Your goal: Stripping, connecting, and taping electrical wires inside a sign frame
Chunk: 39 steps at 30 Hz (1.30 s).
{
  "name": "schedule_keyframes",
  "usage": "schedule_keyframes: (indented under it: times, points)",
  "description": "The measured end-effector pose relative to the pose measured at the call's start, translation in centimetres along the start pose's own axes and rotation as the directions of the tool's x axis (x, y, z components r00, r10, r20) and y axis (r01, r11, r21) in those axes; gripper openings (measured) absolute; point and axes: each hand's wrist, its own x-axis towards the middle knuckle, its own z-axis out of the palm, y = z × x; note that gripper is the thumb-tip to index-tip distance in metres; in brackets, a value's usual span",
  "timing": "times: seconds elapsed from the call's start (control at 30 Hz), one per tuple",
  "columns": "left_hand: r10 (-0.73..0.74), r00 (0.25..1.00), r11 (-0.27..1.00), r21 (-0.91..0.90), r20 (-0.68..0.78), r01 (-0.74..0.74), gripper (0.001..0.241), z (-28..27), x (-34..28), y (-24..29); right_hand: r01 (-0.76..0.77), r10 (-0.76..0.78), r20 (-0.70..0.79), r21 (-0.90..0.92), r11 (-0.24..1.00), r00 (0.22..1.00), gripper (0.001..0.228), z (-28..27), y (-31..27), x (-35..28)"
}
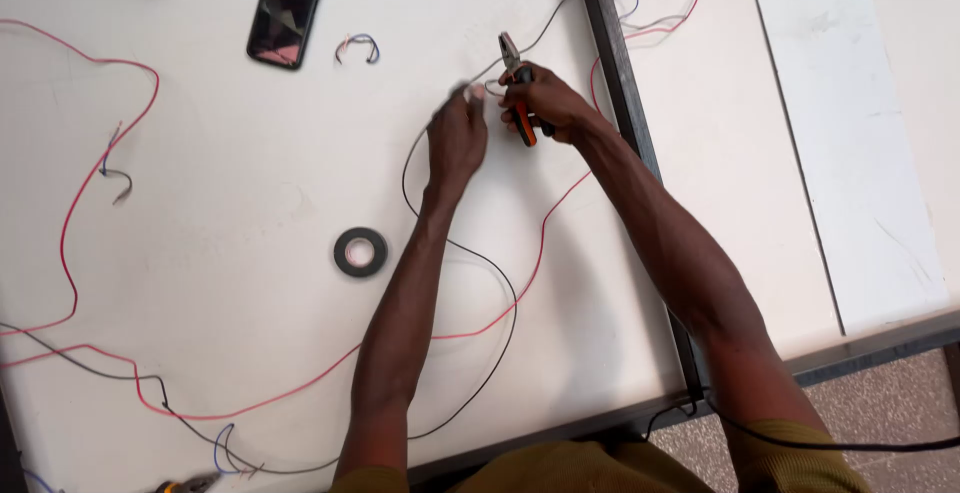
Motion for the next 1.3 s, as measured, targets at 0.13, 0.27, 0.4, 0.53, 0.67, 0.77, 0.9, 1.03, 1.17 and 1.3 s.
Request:
schedule_keyframes:
  times: [0.13,0.27,0.4,0.53,0.67,0.77,0.9,1.03,1.17,1.3]
  points:
    - [0.063,0.98,0.931,-0.343,-0.186,-0.125,0.041,2.5,2.1,0.9,-0.047,0.048,-0.008,0.138,0.989,0.999,0.03,0.4,-1.4,-0.5]
    - [-0.278,0.935,0.443,-0.893,-0.22,-0.079,0.03,5.4,5.4,-0.1,-0.054,0.047,0.035,0.223,0.973,0.998,0.031,1.5,0.0,0.1]
    - [-0.37,0.915,0.175,-0.98,-0.159,-0.099,0.019,6.4,9.4,1.9,0.053,-0.034,-0.144,0.127,0.991,0.989,0.037,2.7,-0.8,0.5]
    - [-0.42,0.849,0.295,-0.933,-0.322,-0.208,0.017,7.0,10.0,3.2,0.09,-0.059,-0.349,0.073,0.993,0.935,0.021,4.6,-1.3,1.5]
    - [-0.575,0.735,0.339,-0.923,-0.359,-0.185,0.019,6.8,9.6,4.0,0.009,0.033,-0.479,0.085,0.996,0.877,0.027,5.3,-0.8,2.0]
    - [-0.611,0.696,0.373,-0.913,-0.377,-0.166,0.021,6.9,10.4,3.3,0.086,0.02,-0.531,0.173,0.981,0.847,0.036,5.1,1.0,4.6]
    - [-0.652,0.651,0.379,-0.911,-0.389,-0.164,0.019,6.9,10.4,2.9,0.171,-0.013,-0.551,0.236,0.956,0.834,0.035,5.3,2.4,5.7]
    - [-0.754,0.543,0.343,-0.926,-0.371,-0.157,0.02,6.5,10.0,3.7,0.133,0.084,-0.572,0.327,0.936,0.816,0.033,5.8,1.2,4.2]
    - [-0.707,0.635,0.368,-0.929,-0.311,-0.045,0.023,6.5,8.9,2.4,0.072,0.099,-0.524,0.296,0.952,0.846,0.036,5.4,0.4,3.3]
    - [-0.438,0.836,0.832,-0.502,-0.331,0.237,0.05,3.7,2.6,3.6,0.109,-0.022,-0.417,0.185,0.977,0.909,0.052,4.1,2.2,3.0]
